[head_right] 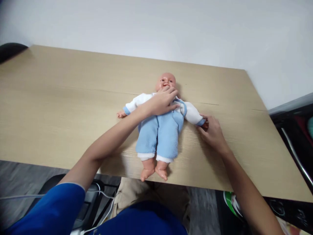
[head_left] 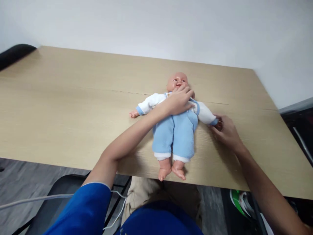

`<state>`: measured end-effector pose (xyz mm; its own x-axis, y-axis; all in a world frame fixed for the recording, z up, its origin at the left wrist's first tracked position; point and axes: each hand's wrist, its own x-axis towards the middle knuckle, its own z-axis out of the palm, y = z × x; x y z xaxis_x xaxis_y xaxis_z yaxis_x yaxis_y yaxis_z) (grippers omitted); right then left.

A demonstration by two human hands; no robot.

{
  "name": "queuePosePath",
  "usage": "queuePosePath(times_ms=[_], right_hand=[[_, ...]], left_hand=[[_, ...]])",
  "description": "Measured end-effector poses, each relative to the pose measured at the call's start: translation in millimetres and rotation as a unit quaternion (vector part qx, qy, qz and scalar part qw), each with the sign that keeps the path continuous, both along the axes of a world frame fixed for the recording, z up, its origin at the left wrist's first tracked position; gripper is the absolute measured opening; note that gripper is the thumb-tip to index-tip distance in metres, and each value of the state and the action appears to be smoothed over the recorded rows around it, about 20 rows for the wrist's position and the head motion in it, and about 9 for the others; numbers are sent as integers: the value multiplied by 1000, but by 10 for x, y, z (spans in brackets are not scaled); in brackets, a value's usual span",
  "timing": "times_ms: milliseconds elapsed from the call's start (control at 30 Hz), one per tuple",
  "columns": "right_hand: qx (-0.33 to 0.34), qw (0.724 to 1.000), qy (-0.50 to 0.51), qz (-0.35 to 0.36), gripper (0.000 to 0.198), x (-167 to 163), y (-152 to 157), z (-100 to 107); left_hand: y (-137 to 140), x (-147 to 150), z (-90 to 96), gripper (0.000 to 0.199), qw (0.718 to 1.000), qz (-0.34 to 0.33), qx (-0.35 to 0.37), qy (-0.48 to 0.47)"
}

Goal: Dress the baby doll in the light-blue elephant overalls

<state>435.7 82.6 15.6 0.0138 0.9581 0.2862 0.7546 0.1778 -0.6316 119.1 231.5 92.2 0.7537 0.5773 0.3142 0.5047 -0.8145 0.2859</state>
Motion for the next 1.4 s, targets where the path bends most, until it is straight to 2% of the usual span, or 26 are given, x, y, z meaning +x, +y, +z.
queuePosePath(times_ms=[100, 200, 333, 433, 500, 600, 767, 867, 1000, 1100, 1200, 1267, 1333, 1400], right_hand=[[6, 998, 53, -42, 63, -50, 85, 78], [52, 983, 161, -74, 66, -149, 194, 213], [95, 958, 266, -48, 70, -328, 454, 367], [108, 946, 305, -31, 77, -495, 704, 375], [109, 950, 291, -26, 78, -621, 826, 334], [87, 971, 223, -8, 72, -804, 870, 261], [76, 991, 93, 55, 52, -937, 696, 290], [90, 992, 55, 71, 53, -927, 608, 354], [99, 985, 107, 92, 45, -935, 575, 333], [54, 974, 208, 78, 43, -957, 611, 238], [12, 960, 278, 40, 47, -957, 670, 133], [17, 964, 266, -8, 50, -930, 710, 72], [55, 972, 221, -50, 51, -881, 751, 14], [68, 984, 163, -36, 53, -818, 799, -49]], left_hand=[[56, 188, -108, 32, 1000, -13, -20, 20], [65, 210, -185, 33, 999, -27, -10, -31], [56, 166, -236, 42, 989, -99, 6, -109], [35, 139, -230, 51, 981, -129, 18, -140], [1, 109, -203, 52, 980, -143, 14, -137], [-68, 42, -146, 50, 984, -139, 6, -114], [-133, -61, -93, 45, 986, -117, -7, -120], [-88, -63, -112, 42, 982, -95, -48, -156], [45, 19, -181, 33, 966, -63, -118, -221], [122, 87, -244, 31, 964, -35, -144, -222], [150, 115, -292, 35, 973, -27, -134, -188], [153, 113, -311, 33, 979, -20, -119, -165], [151, 106, -320, 30, 983, -16, -108, -148], [147, 103, -323, 28, 985, -13, -102, -142]])
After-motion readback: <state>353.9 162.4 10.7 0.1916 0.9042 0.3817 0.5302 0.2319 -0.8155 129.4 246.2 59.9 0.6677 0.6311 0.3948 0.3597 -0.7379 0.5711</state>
